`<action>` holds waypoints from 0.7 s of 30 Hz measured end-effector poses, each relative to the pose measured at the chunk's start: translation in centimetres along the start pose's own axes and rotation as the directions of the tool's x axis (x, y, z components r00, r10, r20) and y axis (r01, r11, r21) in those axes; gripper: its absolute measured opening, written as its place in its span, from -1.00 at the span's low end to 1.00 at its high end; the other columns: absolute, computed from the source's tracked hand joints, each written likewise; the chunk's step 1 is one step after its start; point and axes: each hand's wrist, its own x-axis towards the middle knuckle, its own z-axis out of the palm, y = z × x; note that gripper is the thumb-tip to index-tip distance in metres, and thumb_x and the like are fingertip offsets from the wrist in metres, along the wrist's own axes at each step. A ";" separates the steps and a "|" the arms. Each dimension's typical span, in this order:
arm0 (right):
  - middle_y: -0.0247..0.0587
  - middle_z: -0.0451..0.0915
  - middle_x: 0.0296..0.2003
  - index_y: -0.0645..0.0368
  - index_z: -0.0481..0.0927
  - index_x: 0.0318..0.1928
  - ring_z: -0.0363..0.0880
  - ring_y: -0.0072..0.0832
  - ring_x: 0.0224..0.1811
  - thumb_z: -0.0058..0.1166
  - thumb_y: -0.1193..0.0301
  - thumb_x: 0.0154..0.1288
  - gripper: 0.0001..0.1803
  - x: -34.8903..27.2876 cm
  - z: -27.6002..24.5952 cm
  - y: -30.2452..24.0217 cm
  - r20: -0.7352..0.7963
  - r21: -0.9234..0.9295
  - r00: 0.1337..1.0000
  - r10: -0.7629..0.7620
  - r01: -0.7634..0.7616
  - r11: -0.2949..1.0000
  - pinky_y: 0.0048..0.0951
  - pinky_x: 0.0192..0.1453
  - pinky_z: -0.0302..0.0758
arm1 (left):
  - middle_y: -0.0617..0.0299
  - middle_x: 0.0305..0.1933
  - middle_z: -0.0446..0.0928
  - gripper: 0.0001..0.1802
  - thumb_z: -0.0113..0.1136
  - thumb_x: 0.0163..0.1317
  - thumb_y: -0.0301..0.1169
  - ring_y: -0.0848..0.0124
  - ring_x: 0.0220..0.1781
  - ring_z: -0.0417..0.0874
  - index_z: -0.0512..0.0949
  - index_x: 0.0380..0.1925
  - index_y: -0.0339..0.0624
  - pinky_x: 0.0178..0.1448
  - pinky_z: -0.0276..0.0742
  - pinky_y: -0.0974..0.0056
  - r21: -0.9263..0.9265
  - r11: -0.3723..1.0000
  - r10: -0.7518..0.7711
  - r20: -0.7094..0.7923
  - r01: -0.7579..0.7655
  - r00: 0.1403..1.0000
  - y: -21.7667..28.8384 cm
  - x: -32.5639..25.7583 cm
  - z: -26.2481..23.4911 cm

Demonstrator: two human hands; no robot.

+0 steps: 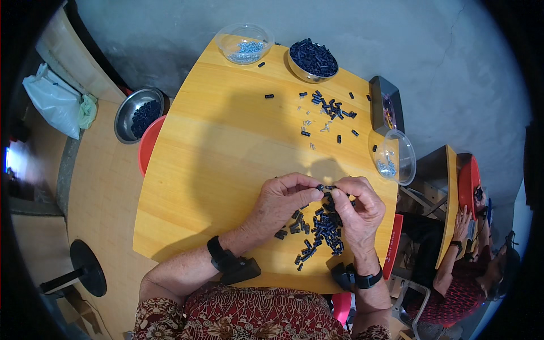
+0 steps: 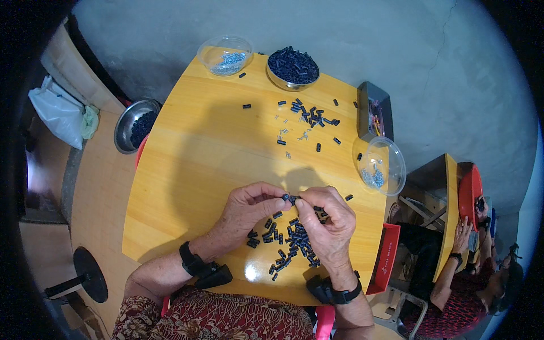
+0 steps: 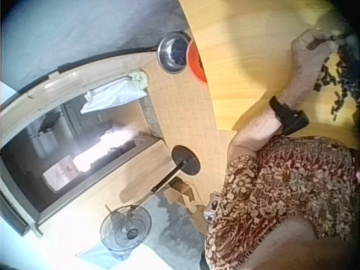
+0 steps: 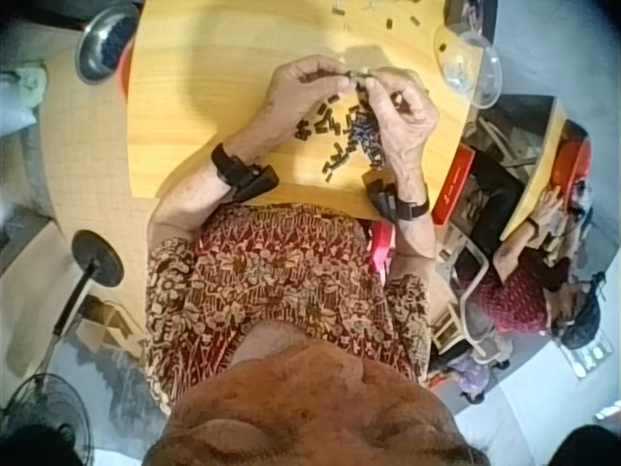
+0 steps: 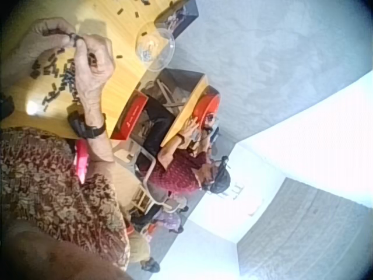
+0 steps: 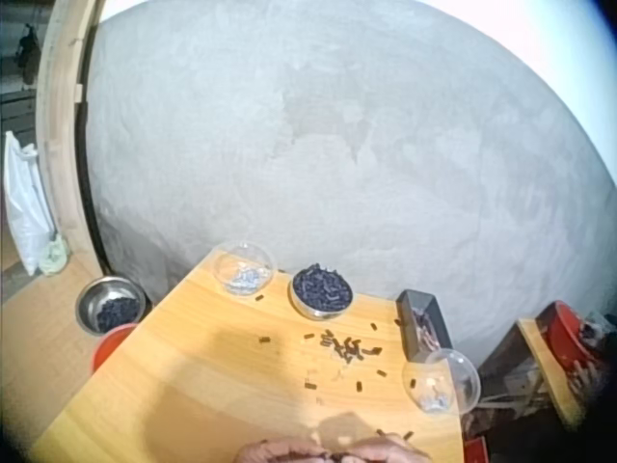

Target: Assembling small black plastic components by hand at a table.

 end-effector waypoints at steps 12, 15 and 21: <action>-0.12 0.62 -0.36 0.32 0.63 -0.31 0.60 -0.39 -0.29 0.21 0.66 0.07 -0.88 0.5 -0.3 -0.4 0.051 -0.103 0.997 -0.063 0.068 0.992 -0.46 -0.17 0.51 | 0.26 -0.23 0.64 -0.79 0.11 0.37 -0.40 0.56 -0.13 0.59 0.58 -0.12 -0.31 0.04 0.49 0.42 0.160 0.986 0.045 0.035 -0.050 0.998 0.1 -0.2 0.1; -0.12 0.62 -0.36 0.32 0.63 -0.31 0.61 -0.38 -0.30 0.21 0.66 0.07 -0.87 0.6 -0.4 -0.3 0.063 -0.109 0.995 -0.074 0.080 0.991 -0.47 -0.18 0.51 | 0.26 -0.23 0.64 -0.78 0.11 0.37 -0.39 0.58 -0.13 0.58 0.58 -0.12 -0.32 0.04 0.49 0.43 0.164 0.983 0.073 0.050 -0.080 0.996 0.1 -0.3 0.2; -0.10 0.61 -0.35 0.32 0.63 -0.31 0.61 -0.38 -0.30 0.21 0.65 0.08 -0.87 0.7 -0.7 -0.5 0.102 -0.140 0.991 -0.086 0.100 0.985 -0.48 -0.19 0.52 | 0.25 -0.23 0.65 -0.76 0.11 0.37 -0.39 0.59 -0.14 0.59 0.57 -0.11 -0.35 0.01 0.50 0.45 0.214 0.972 0.084 0.056 -0.094 0.995 0.1 -0.2 0.2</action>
